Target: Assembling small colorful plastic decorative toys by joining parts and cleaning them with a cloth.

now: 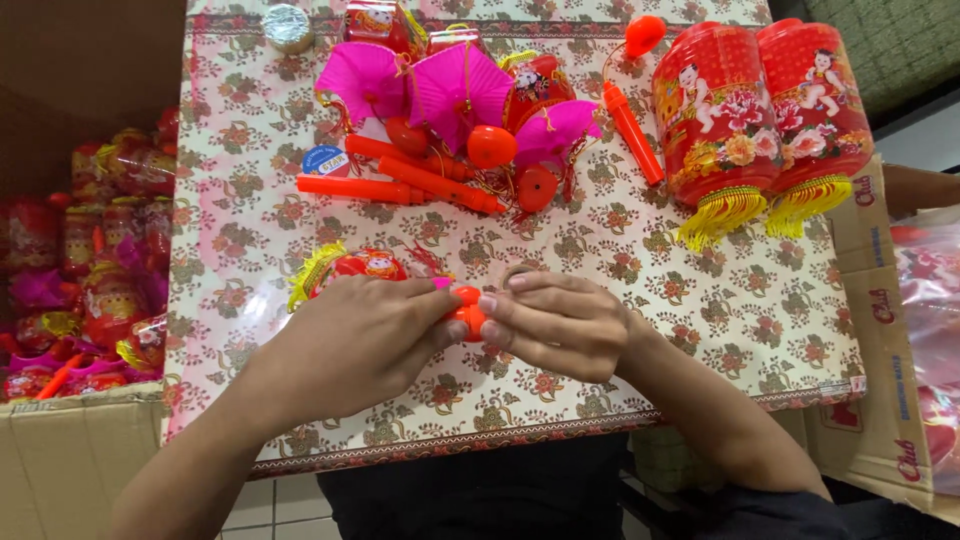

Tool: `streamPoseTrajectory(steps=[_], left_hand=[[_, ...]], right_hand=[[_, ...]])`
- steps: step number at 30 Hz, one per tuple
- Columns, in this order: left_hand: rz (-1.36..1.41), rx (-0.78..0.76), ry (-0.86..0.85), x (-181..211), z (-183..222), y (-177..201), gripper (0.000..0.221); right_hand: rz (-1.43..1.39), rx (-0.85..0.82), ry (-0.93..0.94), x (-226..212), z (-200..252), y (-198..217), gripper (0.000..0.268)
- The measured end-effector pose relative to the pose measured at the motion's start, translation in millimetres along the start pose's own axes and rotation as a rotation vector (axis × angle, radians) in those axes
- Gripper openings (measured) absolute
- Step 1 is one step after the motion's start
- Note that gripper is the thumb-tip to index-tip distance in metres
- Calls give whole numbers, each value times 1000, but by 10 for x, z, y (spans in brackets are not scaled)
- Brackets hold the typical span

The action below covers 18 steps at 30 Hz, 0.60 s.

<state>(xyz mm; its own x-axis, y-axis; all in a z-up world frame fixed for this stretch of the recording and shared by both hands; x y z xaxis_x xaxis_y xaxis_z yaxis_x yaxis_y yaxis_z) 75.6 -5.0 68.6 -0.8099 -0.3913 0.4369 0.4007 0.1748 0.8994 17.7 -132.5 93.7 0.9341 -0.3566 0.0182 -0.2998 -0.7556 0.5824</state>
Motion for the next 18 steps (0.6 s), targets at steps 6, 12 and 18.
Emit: streamPoseTrajectory(steps=[6,12,18], left_hand=[[-266,485,-185,164,59,346,24],[-553,680,-313,406,115,489,17],[-625,633,-293,496,29,411,17]], right_hand=[[-218,37,-337,263,26,8,21],[1,7,-474,393,-52,117,40],[-46,-7,-548,430,-66,81,30]])
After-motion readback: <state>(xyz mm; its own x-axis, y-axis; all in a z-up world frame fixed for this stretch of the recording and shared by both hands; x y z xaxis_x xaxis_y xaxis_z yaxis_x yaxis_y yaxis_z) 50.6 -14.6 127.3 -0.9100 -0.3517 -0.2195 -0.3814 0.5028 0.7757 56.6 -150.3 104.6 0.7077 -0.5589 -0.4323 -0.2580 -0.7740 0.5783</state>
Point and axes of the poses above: each hand's wrist, its own z-axis away from the middle knuckle, its own y-axis out of the back of the hand, x = y × z, the point moved 9 cm from there along -z, towards the middle knuckle, and after that the axes turned 14 degrees about -y, right-handed, at the moved point
